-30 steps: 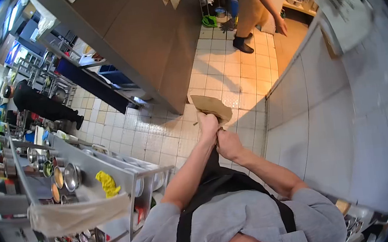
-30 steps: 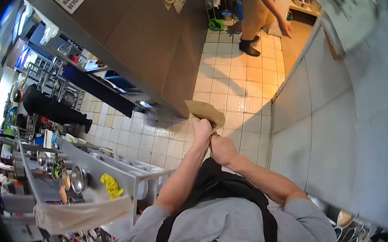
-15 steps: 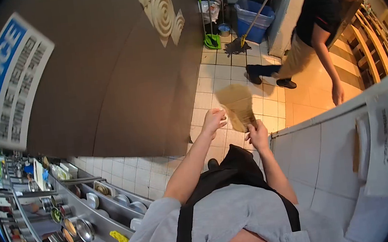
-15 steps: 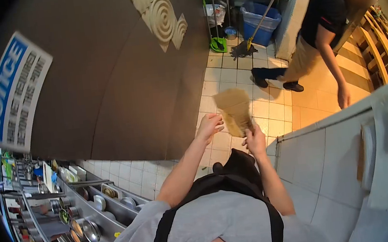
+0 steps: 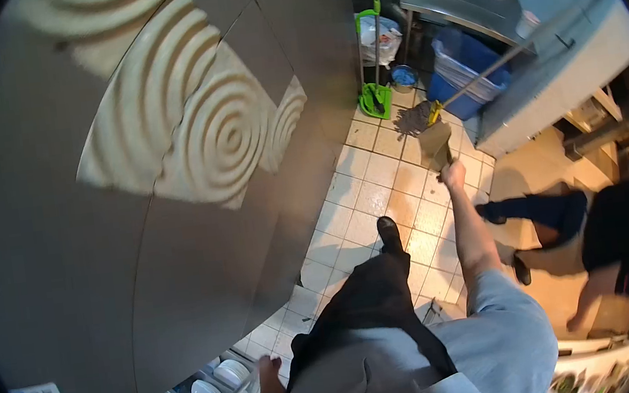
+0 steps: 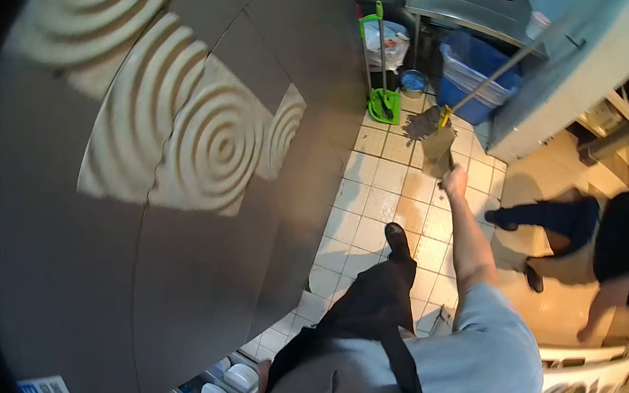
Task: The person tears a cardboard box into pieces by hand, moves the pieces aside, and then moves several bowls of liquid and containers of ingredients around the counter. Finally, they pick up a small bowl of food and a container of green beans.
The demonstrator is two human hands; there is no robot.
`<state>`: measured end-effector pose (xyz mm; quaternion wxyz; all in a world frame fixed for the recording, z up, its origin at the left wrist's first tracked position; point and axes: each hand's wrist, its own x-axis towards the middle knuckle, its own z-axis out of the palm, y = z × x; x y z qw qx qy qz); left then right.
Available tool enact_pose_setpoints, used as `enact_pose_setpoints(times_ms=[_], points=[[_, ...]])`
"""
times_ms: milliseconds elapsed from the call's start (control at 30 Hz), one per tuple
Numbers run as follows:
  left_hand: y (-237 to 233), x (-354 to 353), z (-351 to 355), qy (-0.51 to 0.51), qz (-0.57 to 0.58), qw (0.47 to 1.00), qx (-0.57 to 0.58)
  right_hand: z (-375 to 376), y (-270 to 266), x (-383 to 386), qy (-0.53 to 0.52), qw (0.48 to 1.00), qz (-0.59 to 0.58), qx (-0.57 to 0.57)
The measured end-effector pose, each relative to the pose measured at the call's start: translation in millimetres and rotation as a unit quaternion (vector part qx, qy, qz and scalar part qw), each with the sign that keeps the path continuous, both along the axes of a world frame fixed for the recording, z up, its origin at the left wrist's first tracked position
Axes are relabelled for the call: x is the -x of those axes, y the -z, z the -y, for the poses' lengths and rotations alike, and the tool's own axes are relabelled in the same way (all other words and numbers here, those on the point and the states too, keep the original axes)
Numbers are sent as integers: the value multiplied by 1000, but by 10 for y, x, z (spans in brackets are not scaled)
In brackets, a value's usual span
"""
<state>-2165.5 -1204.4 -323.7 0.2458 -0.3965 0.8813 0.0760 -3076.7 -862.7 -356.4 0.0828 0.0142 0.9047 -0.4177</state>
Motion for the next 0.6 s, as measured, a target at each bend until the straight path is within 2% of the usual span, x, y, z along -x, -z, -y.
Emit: enact_pose_setpoints(times_ms=[33, 67, 100, 133, 167, 200, 233, 300, 367, 400, 433, 467, 500, 533, 567, 600], points=[[-420, 58, -294, -105, -106, 985, -90, 155, -28, 553, -14, 998, -23, -53], [-458, 212, -554, -444, -123, 860, -218, 286, 251, 1184, -16, 994, -99, -53], [-421, 302, -785, -743, -167, 623, -177, 485, 176, 1735, -46, 980, -117, -151], [-613, 371, -1006, -772, -167, 588, -173, 810, -264, 2106, -48, 969, -186, -155], [-812, 516, -1194, -750, -156, 614, -193, 1026, -204, 2746, -79, 967, -203, -130], [-941, 621, -1399, -738, -144, 627, -204, 1353, -565, 2990, -81, 962, -257, -38], [-1016, 758, -1537, -732, -137, 633, -211, 1639, -706, 3283, -32, 968, -244, -60], [-1105, 969, -1753, -719, -134, 644, -226, 2059, -755, 3676, -3, 977, -161, -142], [-1068, 1216, -1857, -718, -159, 636, -235, 2344, -146, 3809, -90, 990, -109, -18], [-1117, 1429, -1894, -729, -195, 614, -233, 2451, -169, 3506, -199, 980, -2, 26], [-1026, 1490, -1948, -718, -213, 624, -222, 2600, 302, 3173, -199, 975, -101, 7], [-805, 1429, -2028, -708, -230, 634, -209, 2619, 59, 2483, -282, 959, -1, 6], [-583, 1378, -2115, -698, -248, 643, -195, 2696, 567, 1950, -268, 958, 77, 65], [-344, 1264, -2249, -674, -304, 641, -204, 2671, 496, 1192, -298, 934, 179, 85], [-347, 1246, -2341, -708, -344, 574, -225, 2622, 1348, 601, -485, 869, 83, -47], [-377, 1269, -2453, -736, -382, 502, -244, 2517, 2198, -116, -554, 826, 98, 21]])
